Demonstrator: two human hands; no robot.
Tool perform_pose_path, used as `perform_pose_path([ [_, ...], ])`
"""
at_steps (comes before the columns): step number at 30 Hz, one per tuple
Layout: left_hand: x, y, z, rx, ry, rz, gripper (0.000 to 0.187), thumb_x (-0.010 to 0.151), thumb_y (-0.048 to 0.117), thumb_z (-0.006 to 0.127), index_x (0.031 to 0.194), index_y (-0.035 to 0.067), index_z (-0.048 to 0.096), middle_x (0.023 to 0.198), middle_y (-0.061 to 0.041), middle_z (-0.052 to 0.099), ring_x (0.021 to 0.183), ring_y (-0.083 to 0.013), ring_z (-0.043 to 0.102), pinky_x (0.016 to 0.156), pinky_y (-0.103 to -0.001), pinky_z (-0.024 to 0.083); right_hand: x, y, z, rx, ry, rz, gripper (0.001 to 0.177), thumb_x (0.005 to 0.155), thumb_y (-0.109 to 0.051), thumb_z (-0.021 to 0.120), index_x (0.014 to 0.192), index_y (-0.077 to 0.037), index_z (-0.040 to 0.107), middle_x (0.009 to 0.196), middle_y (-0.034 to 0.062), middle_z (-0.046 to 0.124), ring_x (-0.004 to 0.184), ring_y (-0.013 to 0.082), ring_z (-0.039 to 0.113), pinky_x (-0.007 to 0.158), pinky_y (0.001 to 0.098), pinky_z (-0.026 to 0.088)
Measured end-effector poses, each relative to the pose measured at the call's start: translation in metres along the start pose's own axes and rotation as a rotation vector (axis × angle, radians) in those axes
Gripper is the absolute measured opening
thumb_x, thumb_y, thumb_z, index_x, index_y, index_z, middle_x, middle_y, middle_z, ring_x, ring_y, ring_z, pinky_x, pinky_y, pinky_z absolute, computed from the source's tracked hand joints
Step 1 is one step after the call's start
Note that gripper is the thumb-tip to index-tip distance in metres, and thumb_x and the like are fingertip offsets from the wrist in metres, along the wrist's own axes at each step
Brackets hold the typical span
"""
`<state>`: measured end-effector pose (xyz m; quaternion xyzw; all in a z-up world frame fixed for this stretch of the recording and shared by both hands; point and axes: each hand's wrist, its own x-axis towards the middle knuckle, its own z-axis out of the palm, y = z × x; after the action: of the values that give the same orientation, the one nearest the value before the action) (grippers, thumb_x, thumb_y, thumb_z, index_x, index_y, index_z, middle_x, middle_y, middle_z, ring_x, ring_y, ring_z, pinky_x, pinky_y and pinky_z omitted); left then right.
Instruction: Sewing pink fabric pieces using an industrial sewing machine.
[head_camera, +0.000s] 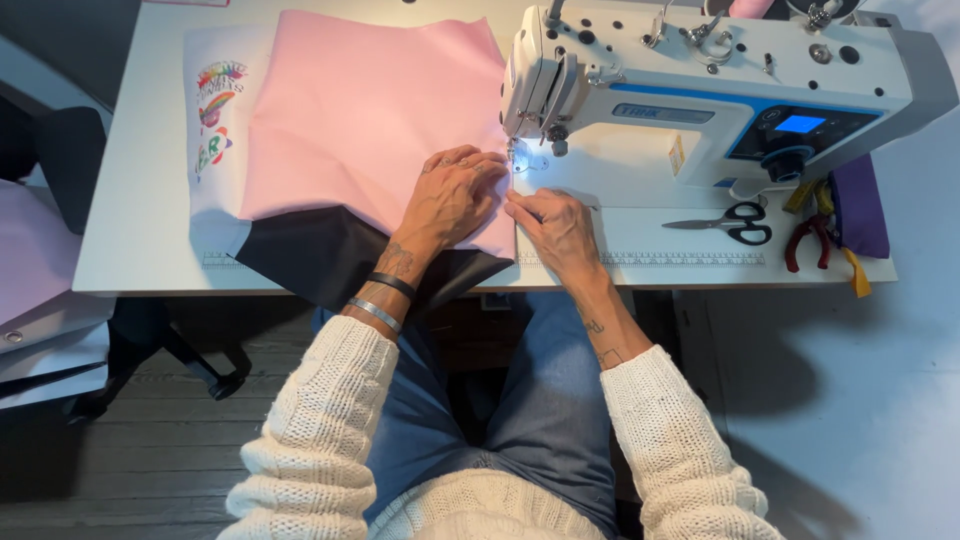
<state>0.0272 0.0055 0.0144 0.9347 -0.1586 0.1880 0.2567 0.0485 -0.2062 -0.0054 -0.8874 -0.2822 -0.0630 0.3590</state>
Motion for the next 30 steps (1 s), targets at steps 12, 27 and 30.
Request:
perform_pose_path([
  [12,0.008,-0.023,0.017,-0.015,-0.025,0.012,0.037,0.083,0.028,0.062,0.119,0.028,0.071,0.13,0.005,0.072,0.13,-0.0235,0.062,0.108,-0.05,0.044,0.009,-0.008,-0.003,-0.007,0.027,-0.014,0.021,0.104,-0.035,0.072,0.108,-0.018,0.083,0.08,0.016,0.068,0.082,0.0373,0.068,0.075,0.0468,0.057],
  [27,0.053,-0.077,0.078,-0.795,0.21,-0.577,0.04,0.096,0.033,0.058,0.134,0.024,0.067,0.124,-0.005,0.078,0.119,-0.0281,0.074,0.104,-0.047,0.057,0.007,-0.026,-0.005,-0.122,0.02,0.003,0.013,0.106,-0.022,0.075,0.109,-0.013,0.083,0.086,0.0208,0.073,0.084,0.0416,0.07,0.072,0.0507,0.055],
  [30,0.13,-0.129,0.132,-1.075,0.233,-0.903,0.065,0.098,0.05,0.062,0.148,0.008,0.056,0.115,-0.019,0.078,0.101,-0.0276,0.079,0.082,-0.041,0.065,0.014,-0.027,0.0,-0.021,0.054,0.059,0.017,0.102,-0.026,0.077,0.116,-0.018,0.083,0.086,0.016,0.074,0.082,0.0304,0.071,0.075,0.0431,0.056],
])
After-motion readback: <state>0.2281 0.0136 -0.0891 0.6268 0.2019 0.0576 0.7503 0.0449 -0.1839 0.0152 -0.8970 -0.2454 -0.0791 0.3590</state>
